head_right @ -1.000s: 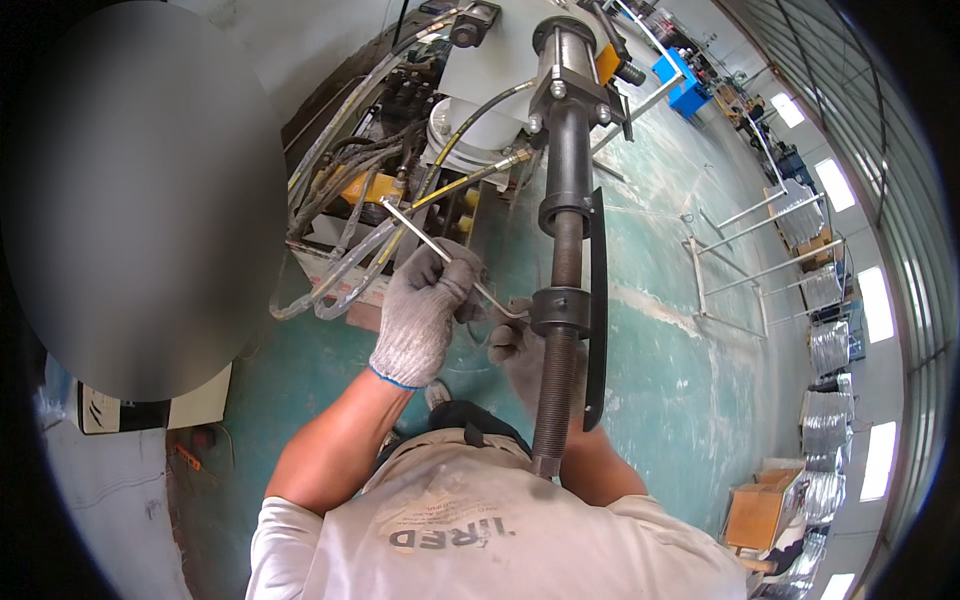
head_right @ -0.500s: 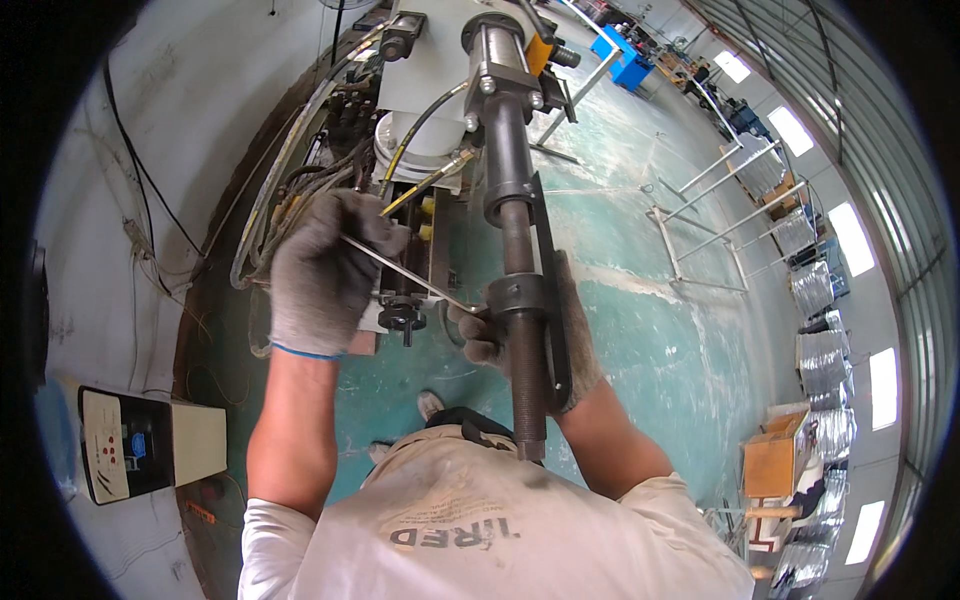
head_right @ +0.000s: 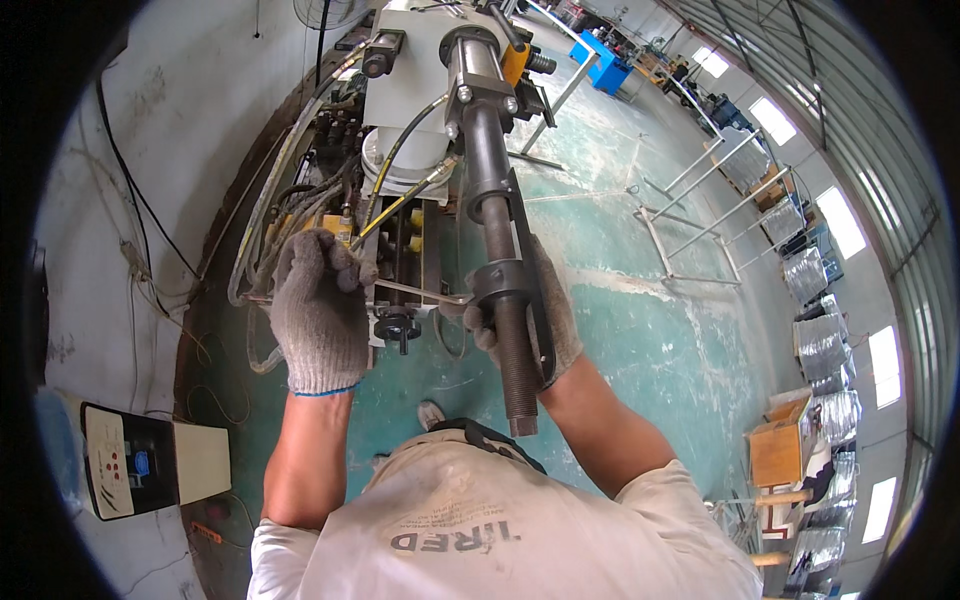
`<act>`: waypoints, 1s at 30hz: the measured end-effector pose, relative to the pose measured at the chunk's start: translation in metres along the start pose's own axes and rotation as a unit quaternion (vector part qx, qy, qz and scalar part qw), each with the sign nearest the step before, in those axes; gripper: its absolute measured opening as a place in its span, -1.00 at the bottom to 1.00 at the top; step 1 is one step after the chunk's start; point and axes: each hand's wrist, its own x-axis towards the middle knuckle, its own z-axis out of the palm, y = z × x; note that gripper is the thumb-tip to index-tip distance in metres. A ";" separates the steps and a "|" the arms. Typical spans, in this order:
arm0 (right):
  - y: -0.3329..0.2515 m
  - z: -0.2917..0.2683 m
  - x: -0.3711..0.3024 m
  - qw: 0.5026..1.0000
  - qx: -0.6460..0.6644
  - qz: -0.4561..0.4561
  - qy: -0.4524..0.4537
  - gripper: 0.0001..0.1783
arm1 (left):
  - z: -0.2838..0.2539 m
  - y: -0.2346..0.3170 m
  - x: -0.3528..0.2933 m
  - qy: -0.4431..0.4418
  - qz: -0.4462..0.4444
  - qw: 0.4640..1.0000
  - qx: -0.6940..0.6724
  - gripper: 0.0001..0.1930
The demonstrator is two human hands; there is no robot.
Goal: The person operates a metal rod bending machine to form a curved metal rod, then measures it on a workbench using a tape measure. They later adjust a clamp on a vertical pipe using a wrench.
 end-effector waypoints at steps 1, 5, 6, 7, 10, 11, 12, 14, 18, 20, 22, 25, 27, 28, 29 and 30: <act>0.000 0.002 -0.001 1.000 -0.008 0.004 0.001 -0.05 | -0.002 0.000 0.001 -0.010 -0.003 1.000 0.000 -0.72; 0.000 0.006 -0.003 0.998 -0.047 -0.009 0.046 -0.12 | -0.005 0.003 0.017 0.017 -0.057 0.998 0.001 -0.77; 0.000 0.006 -0.003 0.997 -0.051 -0.016 0.054 -0.14 | -0.003 0.005 0.022 0.041 -0.080 0.996 0.001 -0.78; -0.001 0.005 -0.004 0.998 -0.043 -0.006 0.046 -0.16 | -0.001 0.005 0.027 0.022 -0.084 0.996 0.010 -0.79; 0.000 0.008 -0.009 0.999 -0.023 -0.003 0.046 -0.22 | 0.007 -0.001 0.048 -0.010 -0.095 0.995 0.042 -0.80; 0.003 0.015 -0.010 0.998 -0.022 -0.016 0.059 -0.22 | 0.013 -0.006 0.060 -0.005 -0.093 0.994 0.059 -0.79; 0.003 0.016 -0.010 0.998 -0.023 -0.023 0.057 -0.22 | 0.019 -0.012 0.072 0.001 -0.092 0.993 0.075 -0.79; 0.004 0.017 -0.010 0.998 -0.032 -0.028 0.038 -0.20 | 0.026 -0.034 0.094 0.021 0.009 0.985 0.173 -0.78; 0.002 0.009 -0.010 1.000 -0.020 -0.009 0.005 -0.17 | 0.028 -0.050 0.100 0.033 0.056 0.982 0.179 -0.83; 0.004 0.000 -0.009 0.999 -0.007 -0.030 0.024 -0.14 | 0.025 -0.052 0.098 0.027 0.051 0.984 0.169 -0.83; 0.004 -0.008 -0.006 0.998 -0.018 -0.039 0.042 -0.09 | 0.027 -0.048 0.093 0.024 0.031 0.988 0.149 -0.83; 0.004 -0.011 -0.004 0.993 -0.064 -0.058 0.074 -0.01 | 0.022 -0.045 0.094 0.018 -0.002 0.994 0.107 -0.83; 0.010 -0.005 -0.001 0.988 -0.083 -0.087 0.098 0.03 | 0.020 -0.040 0.089 0.018 -0.035 0.996 0.075 -0.82; 0.011 -0.003 -0.001 0.986 -0.089 -0.096 0.107 0.05 | 0.020 -0.037 0.086 0.018 -0.052 0.997 0.054 -0.81; 0.011 -0.002 -0.001 0.986 -0.087 -0.092 0.109 0.07 | 0.019 -0.035 0.083 0.017 -0.069 0.997 0.034 -0.81; 0.010 -0.002 -0.001 0.986 -0.085 -0.087 0.112 0.08 | 0.014 -0.033 0.080 -0.007 -0.086 0.996 0.003 -0.81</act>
